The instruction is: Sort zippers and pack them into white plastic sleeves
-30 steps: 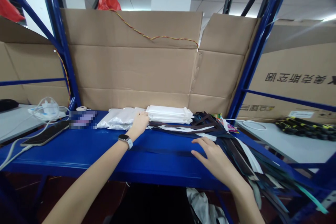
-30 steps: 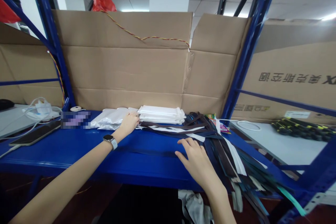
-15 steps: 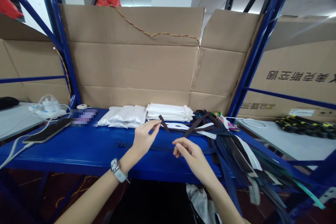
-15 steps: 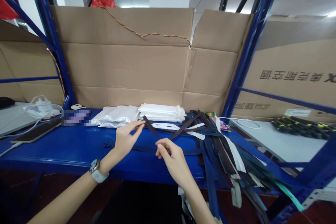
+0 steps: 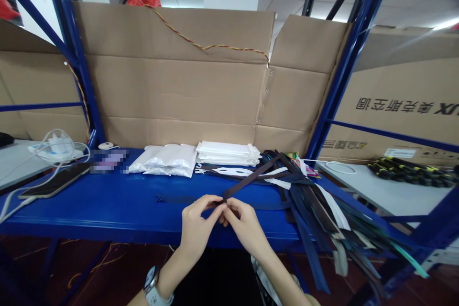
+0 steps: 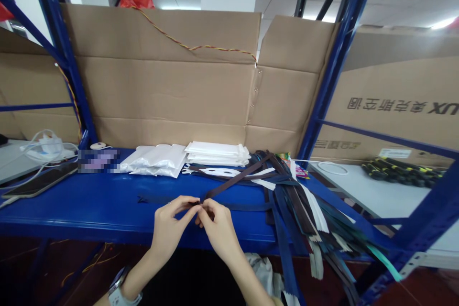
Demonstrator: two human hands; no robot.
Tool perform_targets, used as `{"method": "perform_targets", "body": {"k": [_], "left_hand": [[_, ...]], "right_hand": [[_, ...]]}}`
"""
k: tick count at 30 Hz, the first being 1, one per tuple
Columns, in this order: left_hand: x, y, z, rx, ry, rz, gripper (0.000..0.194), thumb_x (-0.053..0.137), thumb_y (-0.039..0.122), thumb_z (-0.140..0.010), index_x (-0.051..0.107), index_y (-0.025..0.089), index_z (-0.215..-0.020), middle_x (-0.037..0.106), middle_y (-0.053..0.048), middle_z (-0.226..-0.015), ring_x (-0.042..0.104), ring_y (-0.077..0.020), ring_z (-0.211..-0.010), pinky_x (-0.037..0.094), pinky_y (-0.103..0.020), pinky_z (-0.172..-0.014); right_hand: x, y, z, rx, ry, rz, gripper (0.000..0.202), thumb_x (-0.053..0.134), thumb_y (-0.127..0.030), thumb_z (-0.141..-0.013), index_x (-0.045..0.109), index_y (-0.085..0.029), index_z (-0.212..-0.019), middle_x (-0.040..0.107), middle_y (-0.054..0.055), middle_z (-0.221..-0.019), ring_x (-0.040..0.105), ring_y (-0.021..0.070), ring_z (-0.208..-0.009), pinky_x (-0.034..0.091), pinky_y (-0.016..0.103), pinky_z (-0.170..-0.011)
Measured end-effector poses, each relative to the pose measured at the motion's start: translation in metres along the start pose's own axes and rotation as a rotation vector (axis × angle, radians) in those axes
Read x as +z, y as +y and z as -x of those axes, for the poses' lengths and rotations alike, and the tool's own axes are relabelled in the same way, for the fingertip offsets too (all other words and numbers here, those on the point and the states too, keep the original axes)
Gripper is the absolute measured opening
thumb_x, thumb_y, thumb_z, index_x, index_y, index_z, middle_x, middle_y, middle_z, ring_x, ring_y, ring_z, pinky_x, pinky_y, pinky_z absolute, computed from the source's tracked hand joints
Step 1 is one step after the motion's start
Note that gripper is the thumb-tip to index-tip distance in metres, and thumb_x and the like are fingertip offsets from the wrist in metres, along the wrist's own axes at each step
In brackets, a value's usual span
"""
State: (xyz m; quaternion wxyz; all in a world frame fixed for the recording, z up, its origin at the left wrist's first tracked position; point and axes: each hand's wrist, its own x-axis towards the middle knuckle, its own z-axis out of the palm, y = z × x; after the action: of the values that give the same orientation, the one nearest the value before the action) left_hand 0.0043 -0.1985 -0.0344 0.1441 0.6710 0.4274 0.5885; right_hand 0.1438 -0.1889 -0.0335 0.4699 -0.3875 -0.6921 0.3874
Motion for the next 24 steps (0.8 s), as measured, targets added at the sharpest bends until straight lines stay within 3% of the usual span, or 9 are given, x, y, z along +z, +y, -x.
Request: {"method": "perform_targets", "body": {"k": [7,15,20,24], "left_hand": [[0.003,-0.003,0.001,0.081,0.034,-0.142,0.011,0.060,0.026,-0.082,0.068,0.024,-0.089,0.071,-0.001,-0.089,0.067,-0.0173,-0.081,0.055,-0.030,-0.075],[-0.002,-0.006,-0.005,0.298,0.170,-0.257,0.009,0.058,0.020,-0.084,0.067,0.022,-0.082,0.071,0.000,-0.078,0.066,-0.0137,-0.071,0.052,-0.025,-0.070],[-0.023,-0.003,-0.020,0.133,0.320,-0.299,0.010,0.060,0.028,-0.083,0.067,0.022,-0.080,0.070,0.001,-0.074,0.065,-0.0141,-0.066,0.051,-0.026,-0.068],[-0.058,-0.018,-0.041,-0.013,0.454,-0.265,0.019,0.059,0.037,-0.082,0.065,0.019,-0.080,0.068,0.000,-0.070,0.065,-0.0156,-0.066,0.050,-0.027,-0.068]], "right_hand": [[0.005,-0.007,0.005,-0.073,0.063,0.149,0.023,0.045,-0.029,-0.089,0.051,-0.018,-0.070,0.059,0.000,-0.065,0.054,0.0135,-0.061,0.039,0.023,-0.058],[0.001,-0.014,0.006,-0.140,0.040,0.311,0.021,0.042,-0.028,-0.090,0.053,-0.019,-0.075,0.056,-0.002,-0.062,0.051,0.0125,-0.058,0.034,0.022,-0.058],[-0.010,-0.010,0.003,-0.170,0.121,0.546,0.021,0.042,-0.026,-0.089,0.053,-0.020,-0.072,0.056,-0.001,-0.064,0.051,0.0136,-0.059,0.034,0.024,-0.064],[-0.035,0.000,-0.004,-0.178,0.232,0.781,0.020,0.043,-0.024,-0.087,0.055,-0.020,-0.071,0.056,0.002,-0.071,0.052,0.0169,-0.071,0.034,0.027,-0.069]]}}
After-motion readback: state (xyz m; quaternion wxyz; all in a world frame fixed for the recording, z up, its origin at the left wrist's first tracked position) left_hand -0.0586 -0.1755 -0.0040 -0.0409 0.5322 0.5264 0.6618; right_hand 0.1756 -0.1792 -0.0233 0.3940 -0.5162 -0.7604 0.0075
